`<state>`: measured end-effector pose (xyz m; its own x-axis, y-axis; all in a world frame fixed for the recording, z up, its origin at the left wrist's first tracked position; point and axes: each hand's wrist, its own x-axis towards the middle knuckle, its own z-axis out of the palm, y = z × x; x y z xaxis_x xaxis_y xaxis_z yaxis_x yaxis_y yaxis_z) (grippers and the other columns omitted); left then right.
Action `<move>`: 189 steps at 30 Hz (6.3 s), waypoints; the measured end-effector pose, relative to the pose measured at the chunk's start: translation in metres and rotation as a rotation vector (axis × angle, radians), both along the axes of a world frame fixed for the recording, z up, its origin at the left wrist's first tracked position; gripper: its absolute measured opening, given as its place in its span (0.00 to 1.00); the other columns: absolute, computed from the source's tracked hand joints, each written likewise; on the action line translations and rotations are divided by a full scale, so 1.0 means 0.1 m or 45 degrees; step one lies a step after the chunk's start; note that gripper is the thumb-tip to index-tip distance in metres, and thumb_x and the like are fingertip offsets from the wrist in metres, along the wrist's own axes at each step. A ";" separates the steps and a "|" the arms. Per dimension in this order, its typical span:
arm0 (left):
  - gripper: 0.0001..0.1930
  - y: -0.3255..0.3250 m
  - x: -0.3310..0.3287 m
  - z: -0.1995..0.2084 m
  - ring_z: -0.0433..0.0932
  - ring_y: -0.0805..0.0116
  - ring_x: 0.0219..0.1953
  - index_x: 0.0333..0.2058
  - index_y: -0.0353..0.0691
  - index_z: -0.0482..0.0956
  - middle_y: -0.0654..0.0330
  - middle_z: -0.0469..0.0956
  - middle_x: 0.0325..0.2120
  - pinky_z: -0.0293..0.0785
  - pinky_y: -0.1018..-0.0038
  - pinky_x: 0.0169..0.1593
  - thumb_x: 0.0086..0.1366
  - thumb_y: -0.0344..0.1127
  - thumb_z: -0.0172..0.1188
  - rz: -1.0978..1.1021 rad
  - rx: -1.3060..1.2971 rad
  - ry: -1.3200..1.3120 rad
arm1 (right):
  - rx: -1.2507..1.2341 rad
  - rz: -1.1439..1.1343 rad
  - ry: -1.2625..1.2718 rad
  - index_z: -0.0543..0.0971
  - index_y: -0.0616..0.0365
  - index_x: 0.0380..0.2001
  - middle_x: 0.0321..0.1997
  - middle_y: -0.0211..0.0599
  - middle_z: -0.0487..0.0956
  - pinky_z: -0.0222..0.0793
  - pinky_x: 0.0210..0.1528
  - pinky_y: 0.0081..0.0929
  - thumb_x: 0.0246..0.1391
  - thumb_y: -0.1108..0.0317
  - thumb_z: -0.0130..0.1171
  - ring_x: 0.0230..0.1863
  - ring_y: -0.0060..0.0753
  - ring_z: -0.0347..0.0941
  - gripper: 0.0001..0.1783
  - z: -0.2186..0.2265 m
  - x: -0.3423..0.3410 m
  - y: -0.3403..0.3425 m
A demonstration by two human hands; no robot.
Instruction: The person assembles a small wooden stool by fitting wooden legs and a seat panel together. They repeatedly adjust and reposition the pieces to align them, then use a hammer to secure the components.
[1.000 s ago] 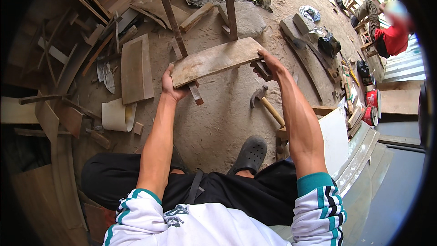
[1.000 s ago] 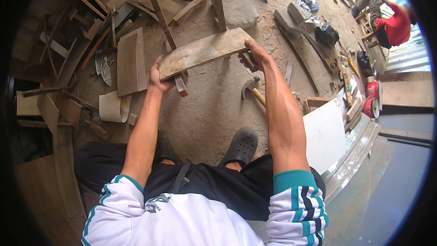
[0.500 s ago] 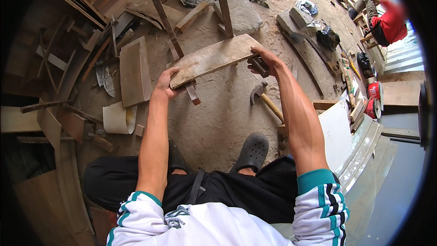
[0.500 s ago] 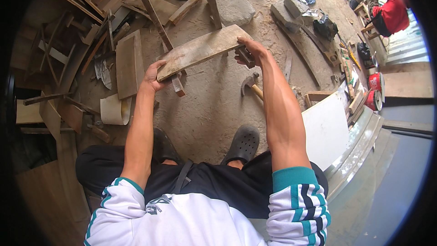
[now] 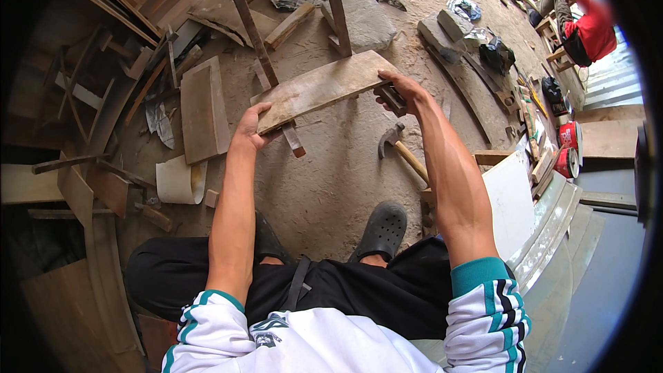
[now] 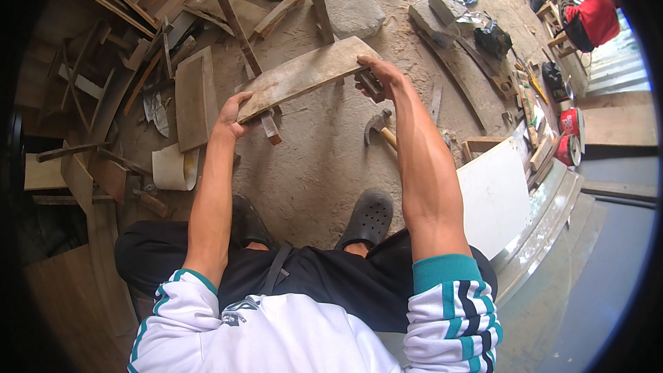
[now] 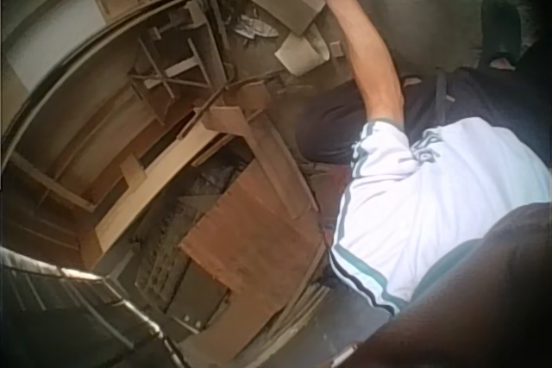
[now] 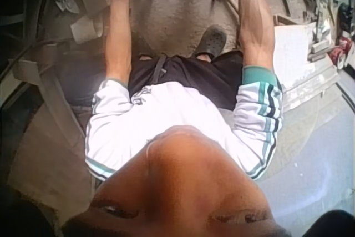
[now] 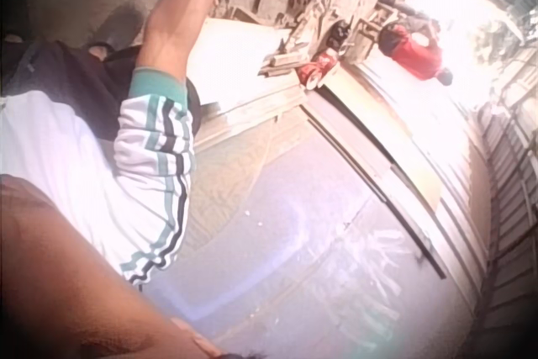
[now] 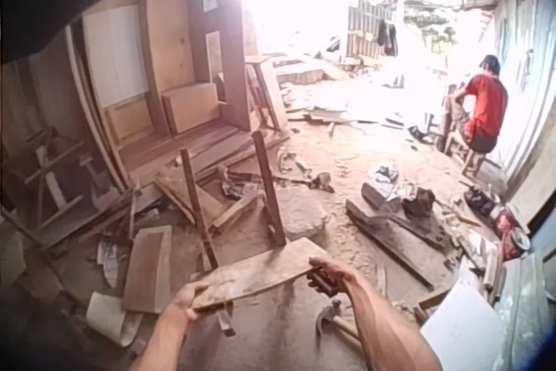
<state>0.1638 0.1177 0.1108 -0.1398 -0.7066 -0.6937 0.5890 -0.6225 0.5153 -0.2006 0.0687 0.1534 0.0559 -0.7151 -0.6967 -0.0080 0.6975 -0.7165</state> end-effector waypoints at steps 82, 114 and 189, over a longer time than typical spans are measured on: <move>0.18 -0.04 -0.52 0.51 0.74 0.51 0.50 0.42 0.45 0.82 0.52 0.77 0.42 0.67 0.57 0.55 0.60 0.50 0.59 -0.892 -0.795 -2.083 | -1.161 0.920 1.517 0.83 0.54 0.29 0.37 0.45 0.81 0.75 0.43 0.44 0.54 0.54 0.55 0.41 0.51 0.78 0.16 0.03 0.52 -0.18; 0.11 -0.18 -0.02 1.03 0.80 0.75 0.22 0.37 0.38 0.82 0.61 0.81 0.20 0.73 0.75 0.29 0.65 0.40 0.58 -0.059 -1.021 -1.949 | -1.168 0.878 0.996 0.84 0.58 0.32 0.38 0.51 0.82 0.76 0.45 0.43 0.53 0.51 0.59 0.43 0.53 0.80 0.19 0.92 2.08 -0.47; 0.79 0.18 2.03 -0.92 0.32 0.37 0.72 0.70 0.47 0.24 0.35 0.29 0.69 0.35 0.43 0.69 0.31 0.74 0.71 -0.828 0.431 -2.060 | -0.318 1.547 0.690 0.75 0.65 0.49 0.43 0.51 0.81 0.82 0.36 0.41 0.60 0.60 0.48 0.37 0.47 0.81 0.22 -0.47 4.43 -0.51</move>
<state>0.3669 0.1356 0.0188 0.5936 -0.6313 -0.4991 -0.6901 -0.7183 0.0879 0.2426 0.0176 0.1068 0.5002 -0.5200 -0.6923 -0.8406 -0.0997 -0.5325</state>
